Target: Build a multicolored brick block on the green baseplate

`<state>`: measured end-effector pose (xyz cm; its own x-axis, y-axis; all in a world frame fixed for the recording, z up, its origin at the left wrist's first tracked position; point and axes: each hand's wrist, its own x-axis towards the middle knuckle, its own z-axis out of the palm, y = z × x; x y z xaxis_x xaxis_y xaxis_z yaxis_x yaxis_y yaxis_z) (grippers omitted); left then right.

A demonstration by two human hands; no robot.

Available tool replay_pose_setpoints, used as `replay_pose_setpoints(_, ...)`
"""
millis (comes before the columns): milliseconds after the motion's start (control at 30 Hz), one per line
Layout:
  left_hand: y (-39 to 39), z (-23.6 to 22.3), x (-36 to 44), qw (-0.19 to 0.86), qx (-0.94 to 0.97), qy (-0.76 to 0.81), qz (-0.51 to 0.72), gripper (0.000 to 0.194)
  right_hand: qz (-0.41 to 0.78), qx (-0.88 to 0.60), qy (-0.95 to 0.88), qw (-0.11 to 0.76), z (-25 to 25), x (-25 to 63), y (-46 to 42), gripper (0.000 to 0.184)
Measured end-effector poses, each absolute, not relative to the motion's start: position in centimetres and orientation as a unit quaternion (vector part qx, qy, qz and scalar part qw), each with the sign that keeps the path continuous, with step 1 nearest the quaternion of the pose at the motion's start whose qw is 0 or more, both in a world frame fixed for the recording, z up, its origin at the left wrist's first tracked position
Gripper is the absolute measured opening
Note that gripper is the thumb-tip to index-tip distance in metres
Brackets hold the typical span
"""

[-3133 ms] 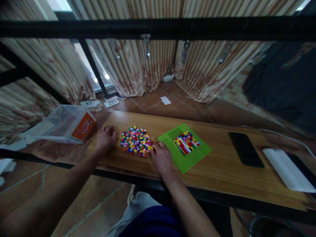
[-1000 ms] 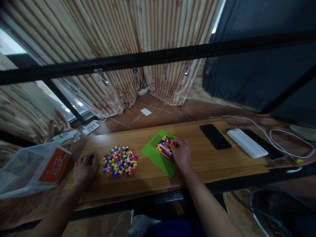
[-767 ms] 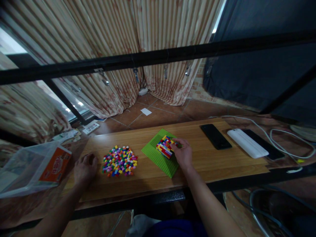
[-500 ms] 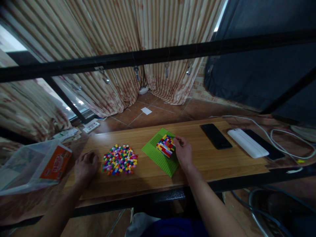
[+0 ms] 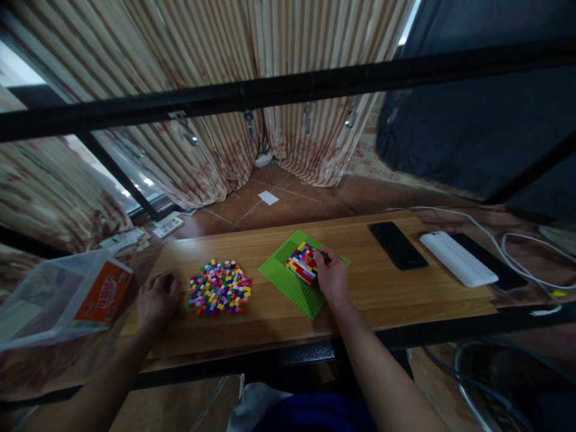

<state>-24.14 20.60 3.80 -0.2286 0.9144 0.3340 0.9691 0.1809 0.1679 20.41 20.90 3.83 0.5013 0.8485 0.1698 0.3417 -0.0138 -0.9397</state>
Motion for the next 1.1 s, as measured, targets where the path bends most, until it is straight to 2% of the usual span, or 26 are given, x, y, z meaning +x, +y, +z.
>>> replay_pose_setpoints(433,20.7,3.3,-24.4,0.095,-0.62,-0.759,-0.175,0.044,0.245,-0.677,-0.44,0.537,3.5,21.0,20.9,0.048)
replay_pose_setpoints(600,20.7,3.2,-24.4,0.091,-0.617,-0.761,-0.179,0.043,0.142,-0.687,-0.455,0.548,5.1,20.9,19.0,0.046)
replay_pose_setpoints(700,20.5,3.5,-24.0,0.084,-0.614,-0.762,-0.189,0.04,0.113,-0.642,-0.521,0.551,6.5,18.6,17.4,0.038)
replay_pose_setpoints(833,20.3,3.7,-23.5,0.074,-0.61,-0.764,-0.196,0.036,0.183,-0.551,-0.656,0.482,6.7,13.8,15.7,0.025)
replay_pose_setpoints(1100,20.3,3.3,-23.5,0.076,-0.595,-0.774,-0.204,0.038,0.208,-0.498,-0.772,0.337,4.3,8.2,15.7,0.026)
